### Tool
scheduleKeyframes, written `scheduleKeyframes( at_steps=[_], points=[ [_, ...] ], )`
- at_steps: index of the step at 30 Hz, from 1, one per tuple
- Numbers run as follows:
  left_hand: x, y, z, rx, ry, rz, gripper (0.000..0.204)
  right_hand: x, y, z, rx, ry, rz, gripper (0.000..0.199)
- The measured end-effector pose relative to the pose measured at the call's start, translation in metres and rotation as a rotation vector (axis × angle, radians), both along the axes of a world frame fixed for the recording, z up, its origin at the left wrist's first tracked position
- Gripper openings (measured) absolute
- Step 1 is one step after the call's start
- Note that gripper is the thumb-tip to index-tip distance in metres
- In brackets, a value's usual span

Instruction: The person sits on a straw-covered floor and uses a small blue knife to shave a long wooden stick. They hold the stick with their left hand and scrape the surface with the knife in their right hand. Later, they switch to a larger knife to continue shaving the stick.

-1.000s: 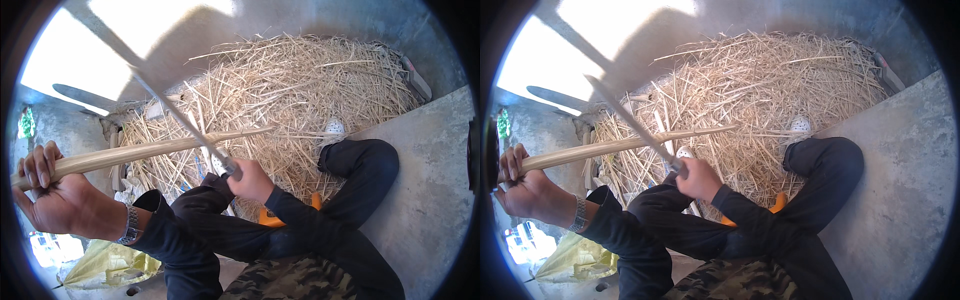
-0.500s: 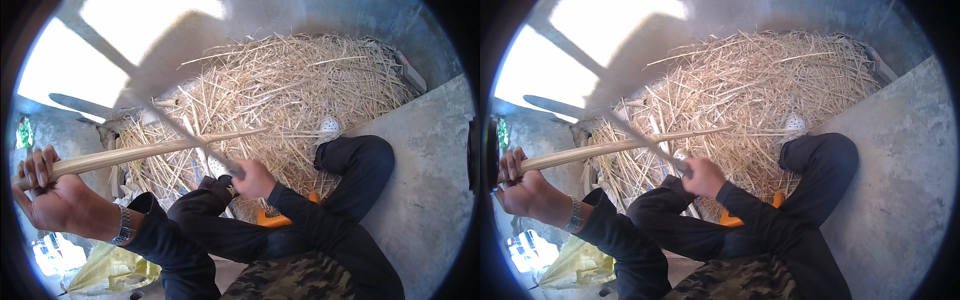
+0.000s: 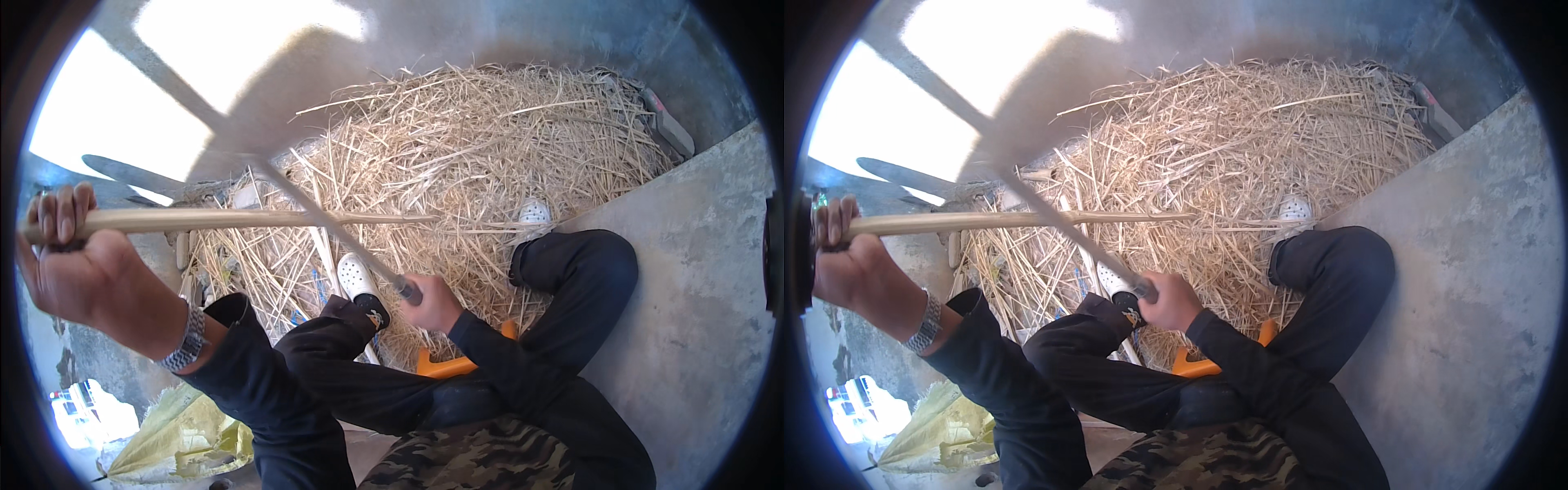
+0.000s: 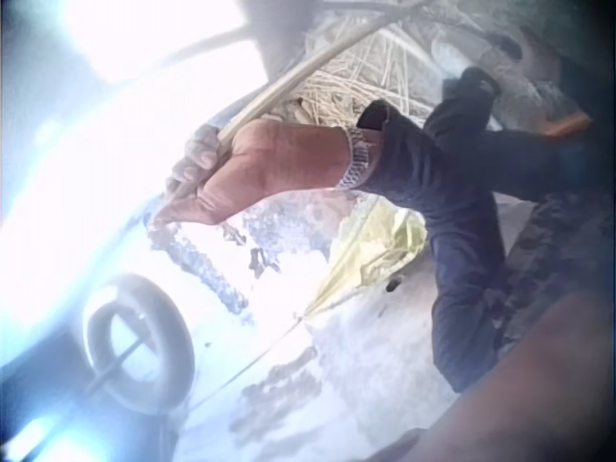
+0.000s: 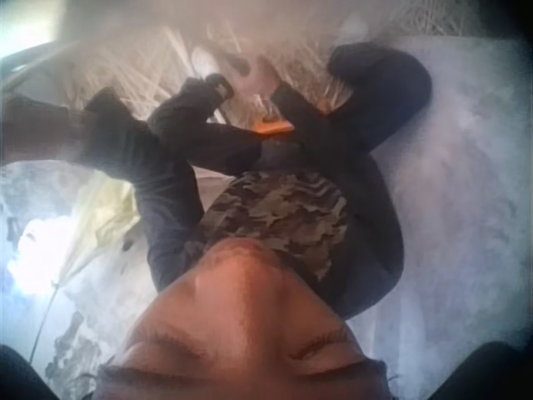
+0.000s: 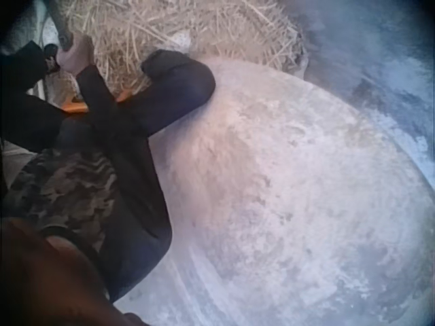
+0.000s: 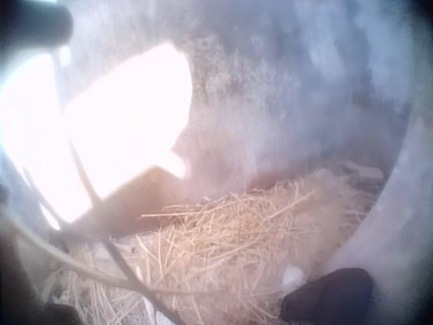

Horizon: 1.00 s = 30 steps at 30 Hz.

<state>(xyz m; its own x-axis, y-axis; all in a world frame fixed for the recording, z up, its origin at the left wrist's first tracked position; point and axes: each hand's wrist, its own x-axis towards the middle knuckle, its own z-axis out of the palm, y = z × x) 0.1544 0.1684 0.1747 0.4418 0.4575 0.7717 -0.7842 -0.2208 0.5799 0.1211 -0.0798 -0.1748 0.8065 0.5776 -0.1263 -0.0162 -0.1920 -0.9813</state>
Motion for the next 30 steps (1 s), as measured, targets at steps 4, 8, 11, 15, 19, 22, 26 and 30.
scheduleKeyframes(
  at_steps=[4, 8, 11, 15, 19, 22, 26, 30],
  points=[
    [0.057, -0.037, -0.011, -0.113, 0.036, 0.039, 0.031, -0.014, -0.031, -0.175, -0.339, 0.339, -0.237, 0.017],
    [0.098, -0.037, 0.0, -0.195, 0.079, 0.273, 0.045, -0.008, -0.02, -0.15, -0.276, 0.374, -0.304, 0.023],
    [0.127, -0.055, 0.002, -0.125, 0.122, 0.269, 0.045, -0.002, -0.019, -0.132, -0.143, 0.511, -0.354, 0.031],
    [0.164, -0.05, 0.009, 0.384, 0.224, 0.338, 0.049, 0.006, -0.034, -0.163, -0.411, 0.186, -0.406, 0.031],
    [0.168, -0.103, 0.003, 0.288, -0.051, 0.446, 0.049, 0.015, -0.035, -0.109, 0.113, 0.831, -0.296, 0.021],
    [0.164, -0.104, 0.003, 0.241, -0.032, 0.404, 0.049, 0.035, -0.046, -0.051, 0.639, 1.221, -0.166, 0.021],
    [0.159, -0.094, -0.002, 0.229, -0.036, 0.43, 0.049, 0.028, -0.043, 0.055, 0.352, 0.568, -0.344, 0.018],
    [0.153, -0.102, -0.005, 0.206, -0.031, 0.4, 0.049, 0.017, -0.025, 0.05, 0.244, -0.228, -0.586, 0.012]
  ],
)
